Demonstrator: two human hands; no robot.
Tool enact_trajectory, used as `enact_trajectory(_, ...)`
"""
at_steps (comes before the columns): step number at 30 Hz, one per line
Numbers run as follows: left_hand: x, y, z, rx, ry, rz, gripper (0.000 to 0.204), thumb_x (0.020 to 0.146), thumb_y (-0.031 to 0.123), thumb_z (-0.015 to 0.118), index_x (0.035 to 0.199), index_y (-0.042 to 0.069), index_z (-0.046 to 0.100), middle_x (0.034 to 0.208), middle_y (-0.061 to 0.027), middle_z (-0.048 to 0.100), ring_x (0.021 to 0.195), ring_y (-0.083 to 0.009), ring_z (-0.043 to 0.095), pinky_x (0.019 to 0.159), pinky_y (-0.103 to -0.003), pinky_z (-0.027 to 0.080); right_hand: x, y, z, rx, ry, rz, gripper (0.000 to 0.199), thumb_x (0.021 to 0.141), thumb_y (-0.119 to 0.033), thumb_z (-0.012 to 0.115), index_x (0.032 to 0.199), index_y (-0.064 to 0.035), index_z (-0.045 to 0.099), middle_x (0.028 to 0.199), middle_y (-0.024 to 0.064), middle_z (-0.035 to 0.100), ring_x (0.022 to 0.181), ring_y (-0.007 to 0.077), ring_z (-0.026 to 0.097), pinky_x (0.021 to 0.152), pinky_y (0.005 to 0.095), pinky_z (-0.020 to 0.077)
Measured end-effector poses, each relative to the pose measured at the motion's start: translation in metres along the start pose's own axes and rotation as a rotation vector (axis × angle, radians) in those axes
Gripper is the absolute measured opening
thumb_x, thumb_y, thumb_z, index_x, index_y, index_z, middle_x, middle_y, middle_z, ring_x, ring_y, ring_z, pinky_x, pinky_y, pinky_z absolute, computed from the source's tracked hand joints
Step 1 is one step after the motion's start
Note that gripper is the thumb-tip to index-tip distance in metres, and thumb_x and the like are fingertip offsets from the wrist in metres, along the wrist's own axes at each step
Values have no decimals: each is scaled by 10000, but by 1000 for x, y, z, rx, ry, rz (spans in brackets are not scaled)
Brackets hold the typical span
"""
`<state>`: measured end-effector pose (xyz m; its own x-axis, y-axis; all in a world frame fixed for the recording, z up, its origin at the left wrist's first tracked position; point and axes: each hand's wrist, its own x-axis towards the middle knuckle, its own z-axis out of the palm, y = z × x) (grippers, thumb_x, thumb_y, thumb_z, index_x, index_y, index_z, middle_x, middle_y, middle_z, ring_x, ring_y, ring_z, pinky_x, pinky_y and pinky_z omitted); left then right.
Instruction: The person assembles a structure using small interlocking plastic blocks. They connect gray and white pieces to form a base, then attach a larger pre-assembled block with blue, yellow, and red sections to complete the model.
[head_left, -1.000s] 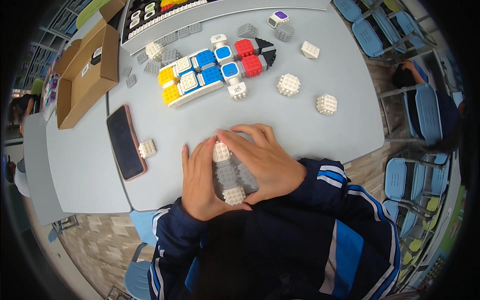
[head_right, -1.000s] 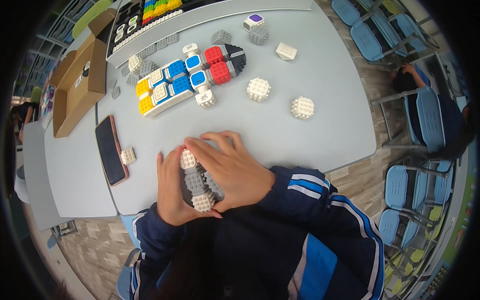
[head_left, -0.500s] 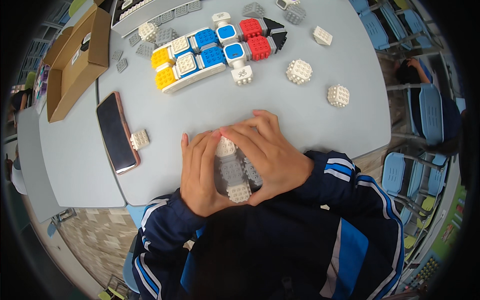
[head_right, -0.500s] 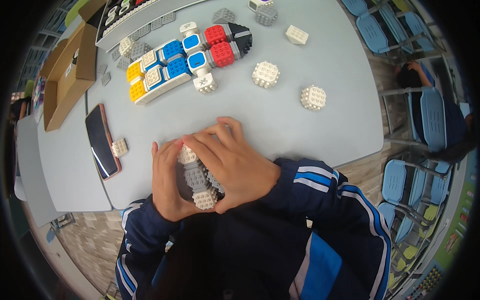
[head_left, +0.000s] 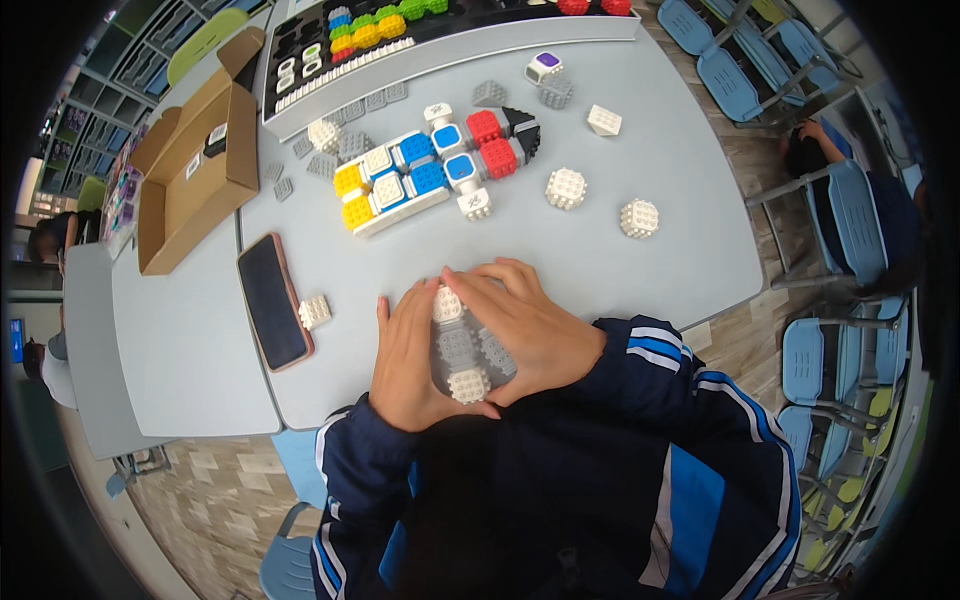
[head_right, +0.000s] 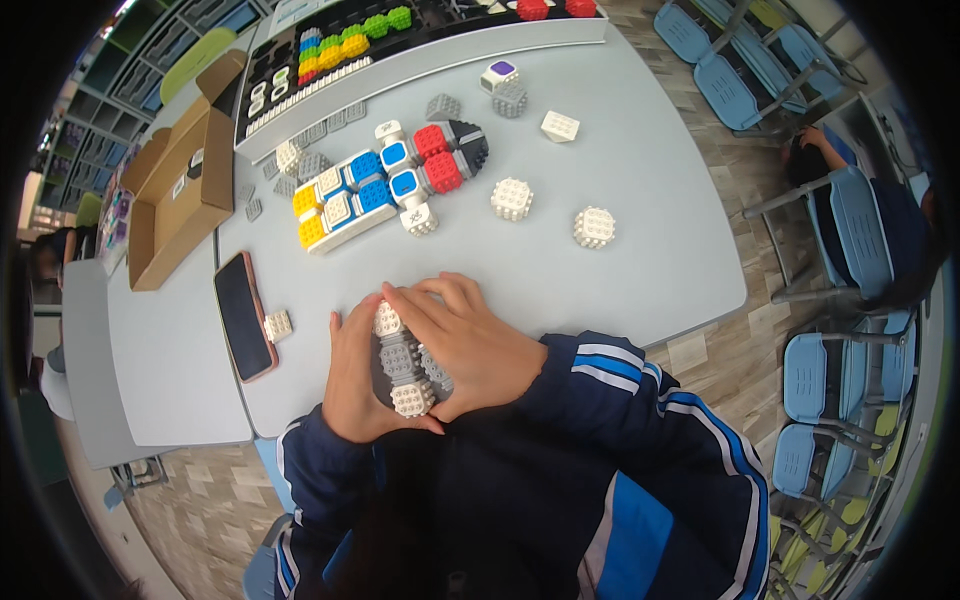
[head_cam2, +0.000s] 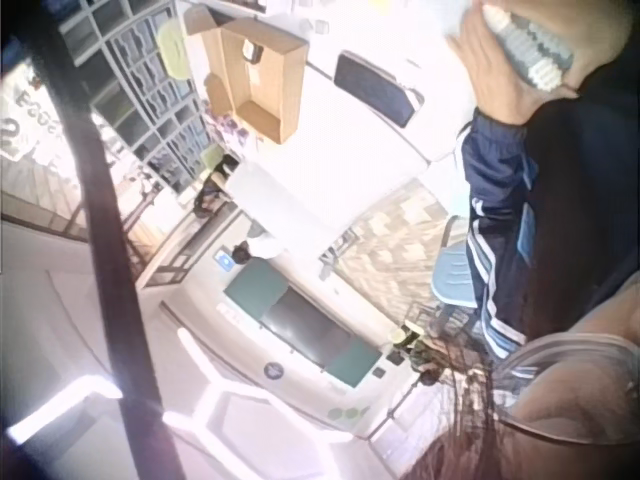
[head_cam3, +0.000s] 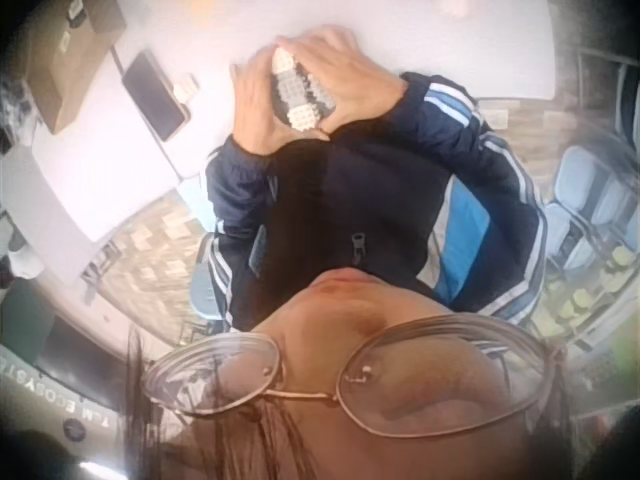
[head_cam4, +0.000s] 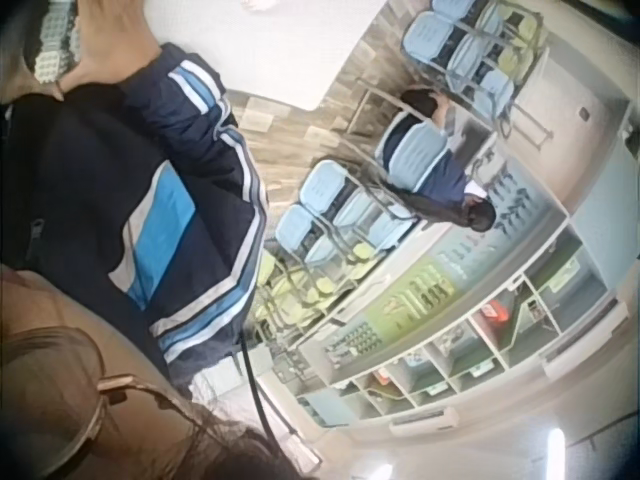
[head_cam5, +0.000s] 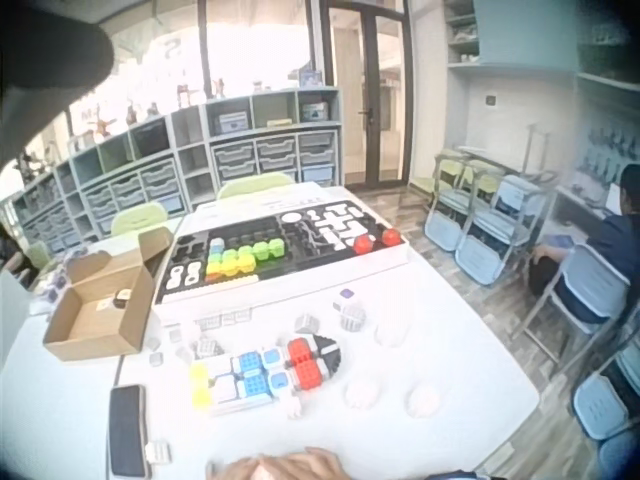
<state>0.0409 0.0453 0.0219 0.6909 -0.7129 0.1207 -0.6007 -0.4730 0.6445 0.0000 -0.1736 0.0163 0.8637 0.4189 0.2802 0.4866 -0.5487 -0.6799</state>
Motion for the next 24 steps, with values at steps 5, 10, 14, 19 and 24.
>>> enact_trajectory(5, -16, -18, -12, 151, -10, -42, 1385, 536, 531, 935, 1575, -34, 216, 1611, -260, 291, 1499, -398, 305, 1190, -648, 90, -9, 5, -11, 73, 54, 75, 1170, 615, -320, 909, 1552, 8, 291, 1429, 201, 463, 1307, 377, 402, 1114, 480, 317)
enact_trajectory(10, -23, -10, -10, 165, 33, -104, 1009, 754, 239, 859, 1552, -30, 303, 1575, -250, 367, 1466, -392, 366, 1197, -618, 142, -28, 8, -15, 23, 62, 40, 869, 700, -241, 868, 1457, -51, 485, 1340, 125, 526, 1183, 323, 486, 1026, 448, 377)
enact_trajectory(14, -33, -4, 7, 70, 195, -160, 832, 804, 84, 789, 1517, -35, 377, 1522, -249, 447, 1397, -378, 464, 1197, -563, 222, -35, 8, -16, 43, 51, 26, 689, 726, -218, 853, 1343, -53, 593, 1200, 98, 593, 1041, 293, 547, 938, 423, 420)
enact_trajectory(19, -38, -3, 23, 60, 405, -210, 642, 812, 1, 742, 1413, -41, 522, 1494, -244, 479, 1352, -356, 507, 1141, -531, 343, -37, 13, -9, 31, 185, 72, 643, 710, -280, 873, 1251, -47, 616, 1038, 101, 605, 907, 291, 575, 857, 387, 448)
enact_trajectory(24, -26, 12, 26, 126, 551, -225, 625, 792, 13, 760, 1384, -10, 561, 1470, -241, 488, 1316, -409, 493, 1105, -514, 376, -30, 4, -5, -4, 170, 151, 776, 655, -414, 888, 1264, -44, 581, 971, 89, 575, 862, 271, 564, 788, 376, 427)
